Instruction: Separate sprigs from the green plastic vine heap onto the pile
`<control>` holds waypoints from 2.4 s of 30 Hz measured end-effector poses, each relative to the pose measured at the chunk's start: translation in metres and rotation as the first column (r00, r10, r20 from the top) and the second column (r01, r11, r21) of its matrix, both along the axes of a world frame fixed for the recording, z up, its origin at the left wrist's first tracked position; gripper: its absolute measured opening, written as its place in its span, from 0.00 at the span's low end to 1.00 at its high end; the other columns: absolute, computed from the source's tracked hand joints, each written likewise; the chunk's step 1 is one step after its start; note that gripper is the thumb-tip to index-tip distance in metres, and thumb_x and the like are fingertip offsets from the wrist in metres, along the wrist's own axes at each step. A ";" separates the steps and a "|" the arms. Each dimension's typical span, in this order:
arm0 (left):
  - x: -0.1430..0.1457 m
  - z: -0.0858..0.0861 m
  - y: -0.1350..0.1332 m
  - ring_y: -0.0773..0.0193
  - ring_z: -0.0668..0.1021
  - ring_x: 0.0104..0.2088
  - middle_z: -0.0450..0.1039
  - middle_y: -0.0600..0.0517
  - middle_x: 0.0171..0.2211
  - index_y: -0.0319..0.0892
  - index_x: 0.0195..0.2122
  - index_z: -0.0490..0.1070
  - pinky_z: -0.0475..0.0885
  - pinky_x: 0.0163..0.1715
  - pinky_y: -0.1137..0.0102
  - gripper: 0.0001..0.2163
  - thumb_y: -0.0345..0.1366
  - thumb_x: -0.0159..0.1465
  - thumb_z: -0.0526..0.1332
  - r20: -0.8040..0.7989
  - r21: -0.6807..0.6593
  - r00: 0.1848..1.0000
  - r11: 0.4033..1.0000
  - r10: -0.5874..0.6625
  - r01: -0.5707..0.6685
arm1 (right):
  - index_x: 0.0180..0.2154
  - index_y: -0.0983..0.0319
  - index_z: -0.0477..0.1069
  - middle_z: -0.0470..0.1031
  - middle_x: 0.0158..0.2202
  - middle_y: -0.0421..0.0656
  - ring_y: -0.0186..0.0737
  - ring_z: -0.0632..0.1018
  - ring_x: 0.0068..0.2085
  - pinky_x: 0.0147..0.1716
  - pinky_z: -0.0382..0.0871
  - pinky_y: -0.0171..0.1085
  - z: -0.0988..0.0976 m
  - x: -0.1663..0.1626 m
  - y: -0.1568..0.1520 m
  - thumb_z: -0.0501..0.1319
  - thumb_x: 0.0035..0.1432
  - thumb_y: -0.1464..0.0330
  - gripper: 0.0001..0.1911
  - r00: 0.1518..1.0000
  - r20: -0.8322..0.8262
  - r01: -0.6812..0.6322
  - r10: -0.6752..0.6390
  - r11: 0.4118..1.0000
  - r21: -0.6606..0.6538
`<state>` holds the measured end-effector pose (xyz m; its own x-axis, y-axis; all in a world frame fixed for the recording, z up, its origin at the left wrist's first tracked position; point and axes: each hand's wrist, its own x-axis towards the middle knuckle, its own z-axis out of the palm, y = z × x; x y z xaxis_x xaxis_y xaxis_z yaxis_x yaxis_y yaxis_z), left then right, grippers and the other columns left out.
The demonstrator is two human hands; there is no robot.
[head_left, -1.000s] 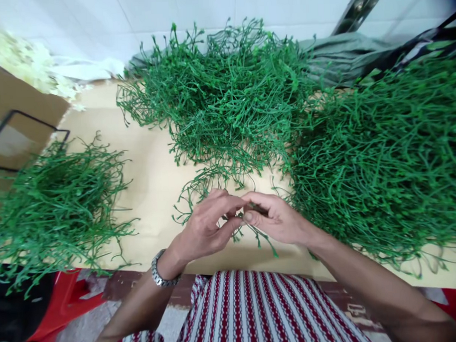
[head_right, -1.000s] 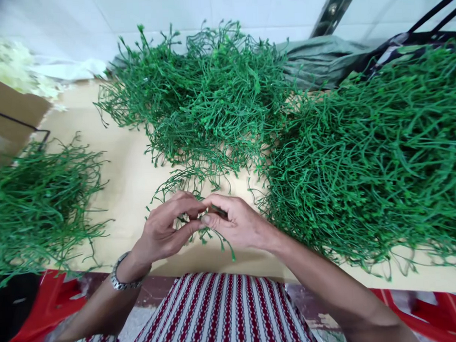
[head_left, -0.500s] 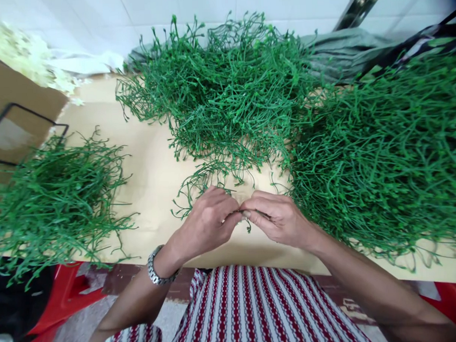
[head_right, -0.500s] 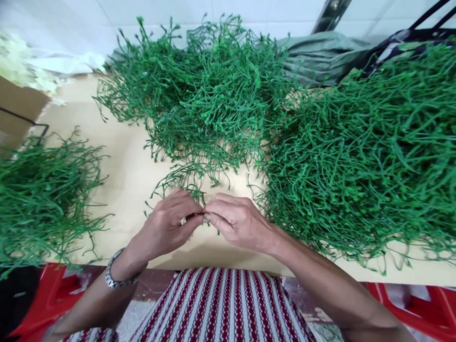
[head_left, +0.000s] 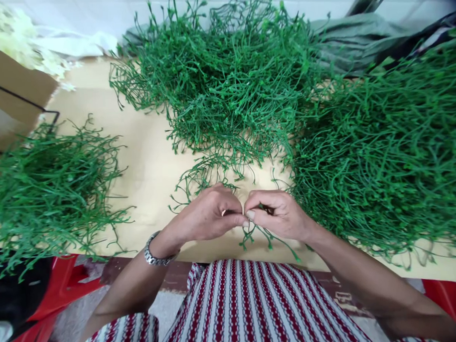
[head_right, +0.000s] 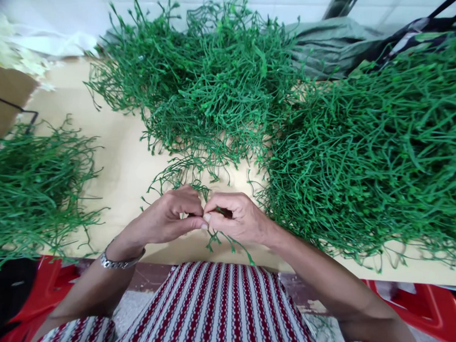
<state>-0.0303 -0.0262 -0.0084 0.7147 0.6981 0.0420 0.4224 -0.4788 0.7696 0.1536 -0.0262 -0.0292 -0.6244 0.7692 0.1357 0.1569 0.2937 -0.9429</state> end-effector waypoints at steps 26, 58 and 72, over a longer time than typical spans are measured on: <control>-0.010 0.004 0.009 0.67 0.66 0.25 0.65 0.54 0.18 0.40 0.20 0.63 0.62 0.36 0.67 0.12 0.30 0.61 0.52 -0.086 0.101 0.994 0.992 -0.070 0.078 | 0.26 0.62 0.59 0.64 0.22 0.37 0.28 0.63 0.23 0.22 0.56 0.29 0.020 0.030 0.022 0.54 0.54 0.72 0.06 0.984 0.170 -0.033 0.051 0.993 -0.111; 0.024 -0.030 -0.035 0.68 0.66 0.27 0.62 0.55 0.24 0.40 0.25 0.67 0.63 0.28 0.72 0.06 0.34 0.58 0.60 0.391 -0.337 0.673 0.778 0.628 -0.530 | 0.30 0.63 0.64 0.69 0.22 0.39 0.30 0.68 0.22 0.22 0.59 0.31 -0.004 -0.004 -0.014 0.52 0.60 0.71 0.07 0.942 0.223 0.130 -0.249 0.887 0.443; 0.011 -0.035 -0.023 0.72 0.65 0.20 0.64 0.56 0.19 0.39 0.23 0.66 0.60 0.21 0.76 0.08 0.35 0.56 0.62 0.456 -0.673 0.371 0.586 0.809 -0.452 | 0.27 0.62 0.60 0.58 0.21 0.34 0.27 0.59 0.22 0.22 0.53 0.30 0.013 0.005 -0.001 0.51 0.57 0.74 0.07 0.978 0.199 -0.085 0.063 0.990 0.108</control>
<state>-0.0197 -0.0490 -0.0431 -0.0845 0.9892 -0.1194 -0.2514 0.0948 0.9632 0.1581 -0.0271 -0.0164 -0.7022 0.7061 0.0911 0.3077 0.4165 -0.8555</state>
